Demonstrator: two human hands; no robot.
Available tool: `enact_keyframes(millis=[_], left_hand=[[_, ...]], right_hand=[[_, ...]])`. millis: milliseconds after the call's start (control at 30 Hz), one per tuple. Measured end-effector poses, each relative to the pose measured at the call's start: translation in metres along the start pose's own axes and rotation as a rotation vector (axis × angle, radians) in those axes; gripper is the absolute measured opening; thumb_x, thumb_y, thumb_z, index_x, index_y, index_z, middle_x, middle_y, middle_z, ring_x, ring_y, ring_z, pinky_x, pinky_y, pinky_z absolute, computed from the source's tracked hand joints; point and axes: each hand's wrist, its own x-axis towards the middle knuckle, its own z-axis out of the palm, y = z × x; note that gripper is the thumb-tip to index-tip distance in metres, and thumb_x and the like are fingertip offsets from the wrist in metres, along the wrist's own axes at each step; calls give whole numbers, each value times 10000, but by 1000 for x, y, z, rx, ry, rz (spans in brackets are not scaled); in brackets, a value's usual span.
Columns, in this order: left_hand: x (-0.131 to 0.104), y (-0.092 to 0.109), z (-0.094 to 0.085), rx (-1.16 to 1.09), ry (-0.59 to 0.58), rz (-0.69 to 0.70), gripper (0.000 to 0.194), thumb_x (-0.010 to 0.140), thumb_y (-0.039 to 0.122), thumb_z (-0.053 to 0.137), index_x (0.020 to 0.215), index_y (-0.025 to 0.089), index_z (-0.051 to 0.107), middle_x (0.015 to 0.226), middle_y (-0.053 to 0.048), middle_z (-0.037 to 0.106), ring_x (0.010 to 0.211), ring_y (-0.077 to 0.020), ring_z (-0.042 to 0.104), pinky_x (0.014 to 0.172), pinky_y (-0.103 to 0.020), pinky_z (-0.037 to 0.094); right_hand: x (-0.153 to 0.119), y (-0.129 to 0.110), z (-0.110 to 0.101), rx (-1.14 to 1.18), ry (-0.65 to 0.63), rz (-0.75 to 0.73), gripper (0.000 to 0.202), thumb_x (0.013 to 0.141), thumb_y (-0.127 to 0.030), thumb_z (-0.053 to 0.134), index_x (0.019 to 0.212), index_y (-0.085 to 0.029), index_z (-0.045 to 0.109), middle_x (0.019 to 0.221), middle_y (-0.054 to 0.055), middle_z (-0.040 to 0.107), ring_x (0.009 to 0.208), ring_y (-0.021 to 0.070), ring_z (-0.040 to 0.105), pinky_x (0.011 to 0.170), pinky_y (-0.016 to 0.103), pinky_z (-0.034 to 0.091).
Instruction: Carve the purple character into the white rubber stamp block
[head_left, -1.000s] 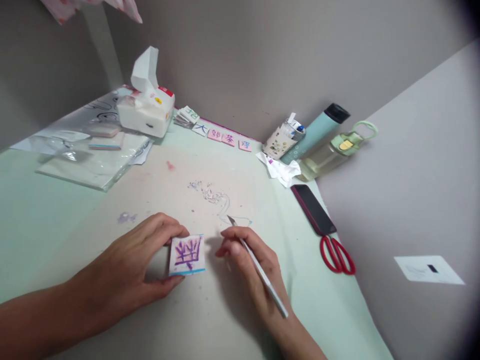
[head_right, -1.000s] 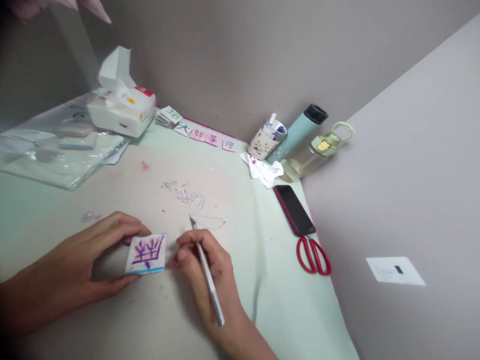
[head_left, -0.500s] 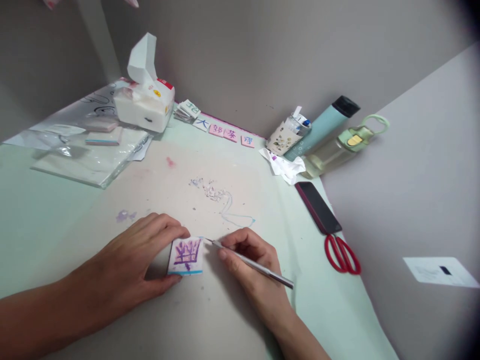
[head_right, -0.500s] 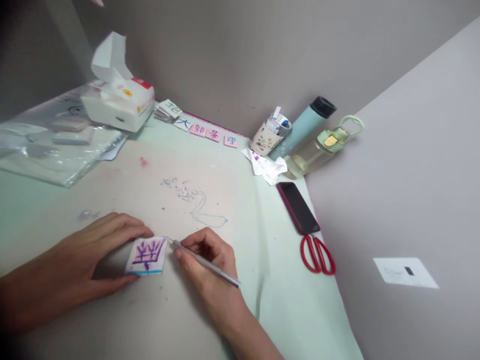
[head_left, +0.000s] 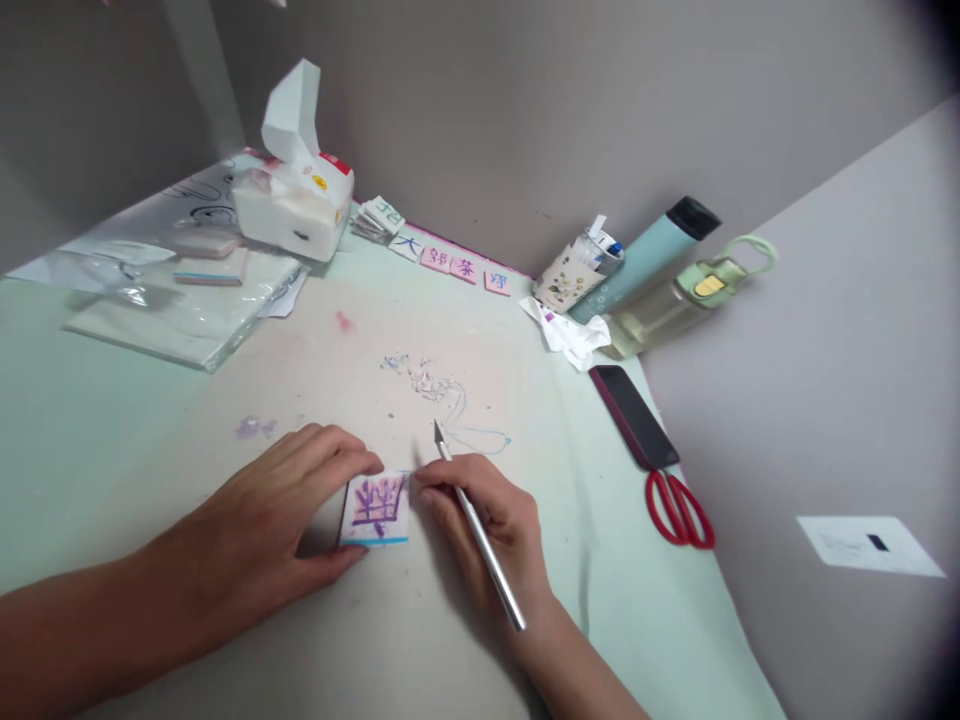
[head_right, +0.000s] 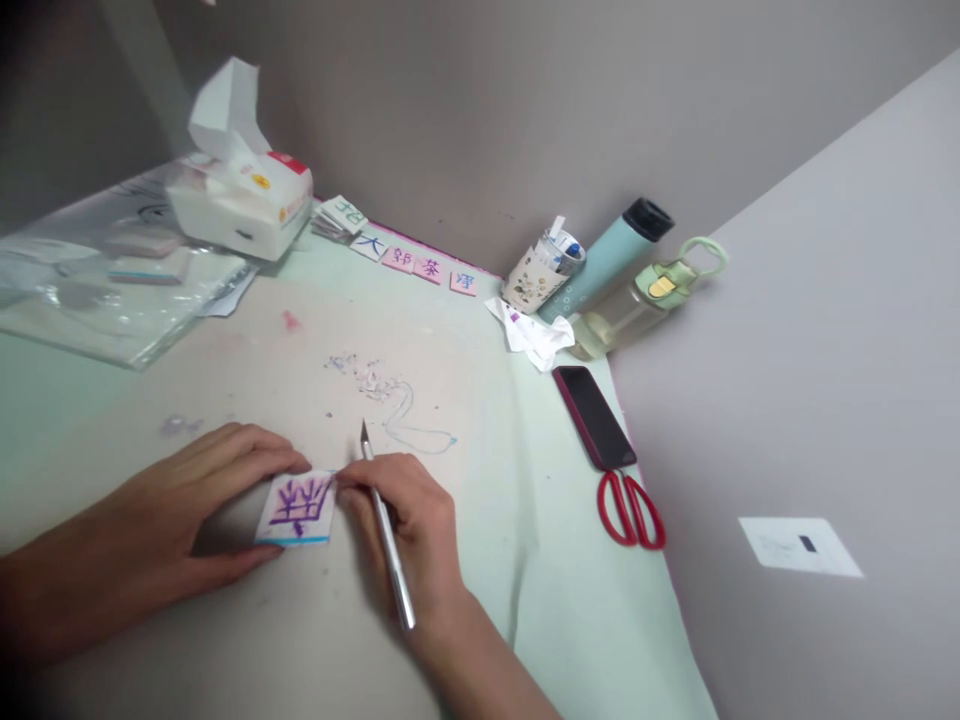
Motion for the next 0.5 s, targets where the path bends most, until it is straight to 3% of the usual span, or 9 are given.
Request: enact_keyframes(millis=[200, 333, 433, 500], left_hand=[[-1, 2, 3, -10, 9, 12, 393, 892, 257, 650, 1275, 326, 590, 1237, 2, 648, 1153, -264, 607, 969, -362, 481], [-1, 0, 3, 12, 1, 33, 386, 902, 256, 636, 1282, 305, 592, 1238, -16, 652, 1163, -278, 603, 991, -386, 481], [0, 1, 2, 13, 5, 33, 360, 914, 280, 638, 1271, 299, 602, 1239, -20, 650, 1165, -277, 600, 995, -380, 481], [0, 1, 1, 6, 1, 30, 358, 911, 271, 634, 1267, 299, 603, 1240, -18, 649, 1166, -275, 597, 983, -367, 483]], right_hand=[[8, 5, 6, -229, -106, -183, 173, 1052, -168, 578, 1027, -235, 736, 884, 39, 725, 857, 200, 651, 769, 322, 514], [8, 6, 10, -361, -107, -240, 195, 1032, -138, 510, 1026, -227, 684, 862, 46, 655, 826, 208, 603, 719, 322, 486], [7, 2, 11, -362, -106, -208, 181, 1019, -124, 494, 1038, -218, 647, 918, 51, 656, 854, 204, 598, 750, 319, 483], [7, -1, 9, -285, -93, -109, 159, 1024, -134, 505, 1001, -225, 633, 930, 35, 666, 851, 189, 611, 763, 306, 485]])
